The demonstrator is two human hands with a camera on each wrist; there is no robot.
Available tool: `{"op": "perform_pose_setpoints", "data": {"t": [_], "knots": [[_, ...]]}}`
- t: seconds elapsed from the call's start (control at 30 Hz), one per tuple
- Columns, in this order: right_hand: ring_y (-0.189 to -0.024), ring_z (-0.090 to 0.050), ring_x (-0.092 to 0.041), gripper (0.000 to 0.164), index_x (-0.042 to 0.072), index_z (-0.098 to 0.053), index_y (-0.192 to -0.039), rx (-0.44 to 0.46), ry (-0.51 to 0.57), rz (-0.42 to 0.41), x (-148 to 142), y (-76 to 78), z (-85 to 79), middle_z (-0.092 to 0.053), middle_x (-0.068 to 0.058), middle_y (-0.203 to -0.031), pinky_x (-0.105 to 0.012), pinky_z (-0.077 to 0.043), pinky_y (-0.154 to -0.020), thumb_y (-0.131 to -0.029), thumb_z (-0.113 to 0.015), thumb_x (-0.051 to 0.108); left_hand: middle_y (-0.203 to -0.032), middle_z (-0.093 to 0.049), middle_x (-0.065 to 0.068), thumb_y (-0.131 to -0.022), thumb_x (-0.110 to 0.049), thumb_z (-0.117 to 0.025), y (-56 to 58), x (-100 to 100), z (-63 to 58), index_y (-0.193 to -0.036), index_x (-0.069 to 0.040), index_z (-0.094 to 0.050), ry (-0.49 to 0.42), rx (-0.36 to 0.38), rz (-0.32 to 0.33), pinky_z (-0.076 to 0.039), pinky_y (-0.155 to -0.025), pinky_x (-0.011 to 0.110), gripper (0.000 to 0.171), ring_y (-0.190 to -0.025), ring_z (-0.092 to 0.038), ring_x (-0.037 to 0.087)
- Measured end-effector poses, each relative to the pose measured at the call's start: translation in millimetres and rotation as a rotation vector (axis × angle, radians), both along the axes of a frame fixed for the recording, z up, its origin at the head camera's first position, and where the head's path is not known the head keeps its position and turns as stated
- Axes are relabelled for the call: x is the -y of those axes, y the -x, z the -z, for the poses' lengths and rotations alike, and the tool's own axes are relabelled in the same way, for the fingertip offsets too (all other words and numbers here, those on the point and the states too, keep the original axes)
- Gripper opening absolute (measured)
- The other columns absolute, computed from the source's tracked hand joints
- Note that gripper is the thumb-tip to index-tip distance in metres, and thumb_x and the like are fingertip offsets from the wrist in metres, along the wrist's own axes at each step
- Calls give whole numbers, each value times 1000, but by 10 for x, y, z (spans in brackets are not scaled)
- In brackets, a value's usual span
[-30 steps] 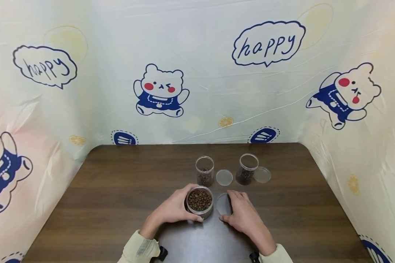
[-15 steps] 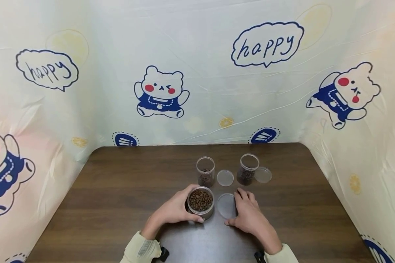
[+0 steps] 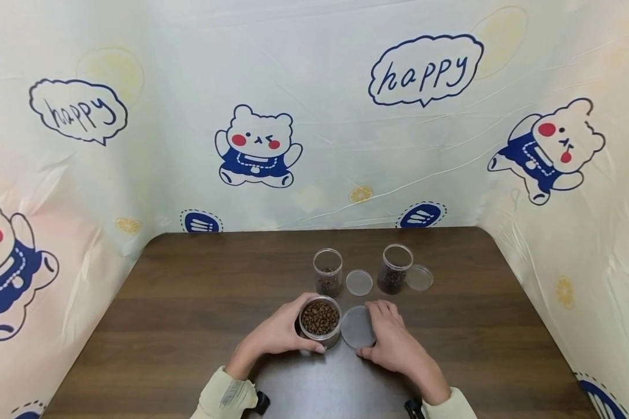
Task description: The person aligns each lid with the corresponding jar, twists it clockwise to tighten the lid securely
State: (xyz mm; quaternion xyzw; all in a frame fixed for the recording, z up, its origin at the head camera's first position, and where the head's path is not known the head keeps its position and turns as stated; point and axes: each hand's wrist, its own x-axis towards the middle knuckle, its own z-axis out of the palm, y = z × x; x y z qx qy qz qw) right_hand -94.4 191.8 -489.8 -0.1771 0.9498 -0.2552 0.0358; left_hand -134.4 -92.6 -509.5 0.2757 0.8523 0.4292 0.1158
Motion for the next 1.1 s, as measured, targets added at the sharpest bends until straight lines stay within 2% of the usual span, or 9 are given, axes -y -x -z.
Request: {"op": "perform_pose_setpoints", "data": {"t": [0.17, 0.3, 0.5, 0.73, 0.97, 1.1], "knots": [[-131, -54, -30, 90, -2, -45, -147, 16, 110, -14, 40, -14, 8, -55, -19, -142, -43, -55, -100, -77, -93, 28, -137, -66, -8, -71, -46, -98, -2, -1, 3, -149, -27, -46, 2, -1, 6, -50, -113, 35, 96, -125, -63, 8], [-126, -57, -27, 93, 1, -41, -150, 73, 167, -17, 78, -11, 31, -55, -20, -141, -37, -54, -99, -79, -92, 33, -137, -66, -8, -71, -46, -98, 1, 1, 11, -149, -28, -46, 2, -2, 8, -51, -112, 34, 95, -124, -62, 7], [-123, -64, -28, 92, 5, -38, -149, 95, 241, -61, 94, 2, 92, -59, -18, -138, -39, -56, -100, -80, -92, 34, -138, -65, -9, -72, -46, -97, 6, 10, 7, -149, -29, -46, -11, 12, 16, -50, -113, 35, 95, -125, -62, 8], [-123, -69, -39, 92, 3, -34, -150, 147, 344, -113, 105, 31, 162, -55, -25, -147, -52, -57, -104, -83, -90, 32, -139, -65, -10, -71, -45, -98, 14, 18, 8, -149, -30, -46, -13, 17, 17, -50, -113, 35, 96, -126, -62, 8], [-121, -69, -38, 92, 2, -38, -150, 159, 344, -100, 81, 40, 120, -55, -25, -148, -49, -58, -102, -83, -90, 37, -139, -65, -9, -70, -46, -98, 13, 54, -1, -150, -29, -46, -29, 37, 15, -49, -115, 37, 98, -127, -62, 10], [-116, -70, -34, 89, 2, -42, -149, 111, 346, -104, 44, 39, 53, -61, -23, -140, -46, -61, -98, -83, -91, 36, -138, -66, -9, -70, -45, -99, 17, 77, 2, -149, -31, -46, -42, 39, 9, -49, -114, 36, 97, -126, -62, 9]]}}
